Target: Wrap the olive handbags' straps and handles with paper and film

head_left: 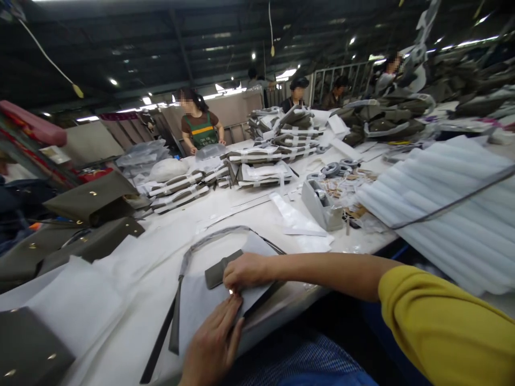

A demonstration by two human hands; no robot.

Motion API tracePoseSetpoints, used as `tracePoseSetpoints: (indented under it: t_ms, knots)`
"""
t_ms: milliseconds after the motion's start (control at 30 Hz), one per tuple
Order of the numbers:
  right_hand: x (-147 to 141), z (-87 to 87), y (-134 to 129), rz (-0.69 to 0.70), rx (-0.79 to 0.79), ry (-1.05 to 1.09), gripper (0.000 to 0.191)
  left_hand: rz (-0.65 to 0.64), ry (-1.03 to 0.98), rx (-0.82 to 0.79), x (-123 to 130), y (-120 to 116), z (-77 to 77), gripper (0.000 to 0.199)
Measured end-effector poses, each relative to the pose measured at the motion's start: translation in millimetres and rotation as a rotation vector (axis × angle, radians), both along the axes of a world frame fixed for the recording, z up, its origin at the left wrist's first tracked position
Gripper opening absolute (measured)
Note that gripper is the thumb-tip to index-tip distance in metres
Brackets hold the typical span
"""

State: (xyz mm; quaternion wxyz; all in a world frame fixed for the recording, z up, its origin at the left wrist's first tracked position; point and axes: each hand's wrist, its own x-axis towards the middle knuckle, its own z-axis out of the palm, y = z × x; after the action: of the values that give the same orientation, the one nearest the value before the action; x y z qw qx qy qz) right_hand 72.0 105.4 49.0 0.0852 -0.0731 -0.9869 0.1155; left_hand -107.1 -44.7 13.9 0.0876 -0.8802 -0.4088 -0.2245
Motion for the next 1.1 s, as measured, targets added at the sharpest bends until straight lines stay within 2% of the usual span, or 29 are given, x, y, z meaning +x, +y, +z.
tracePoseSetpoints:
  t_ms: [200,300,400,467,600,667,800,967,1100]
  knots:
    - [-2.2,4.8,-0.5,0.104,0.159,-0.072,0.011,-0.029,-0.012,0.086,-2.8,3.1,-8.3,0.051]
    - [-2.8,4.8,-5.6,0.033,0.171,-0.093,0.010,-0.038,-0.024,0.118,-2.8,4.1,-10.9,0.054]
    - [3.3,10.7,-19.3,-0.045,0.118,-0.056,0.008,0.001,-0.024,0.099,-0.5,-0.2,-10.8,0.055]
    - [15.0,18.3,-31.9,-0.091,0.077,0.064,0.019,0.033,-0.029,0.046,2.0,-5.1,-9.2,0.053]
    - [58.9,27.8,-52.4,-0.285,0.004,0.379,0.019,0.049,-0.085,-0.063,6.0,-9.7,-6.9,0.048]
    - [84.4,24.9,-59.5,-0.371,0.002,0.452,0.021,0.054,-0.115,-0.076,6.9,-9.4,-7.1,0.046]
    - [121.7,11.4,-70.1,-0.428,0.032,0.497,0.025,0.053,-0.134,-0.051,8.4,-7.2,-7.6,0.044]
    - [131.7,10.4,-83.7,-0.521,0.046,0.555,0.027,0.039,-0.116,0.004,7.2,-0.6,-8.4,0.044]
    - [132.6,10.6,-107.2,-0.547,0.012,0.529,0.021,0.023,-0.118,0.068,1.4,9.1,-15.0,0.056]
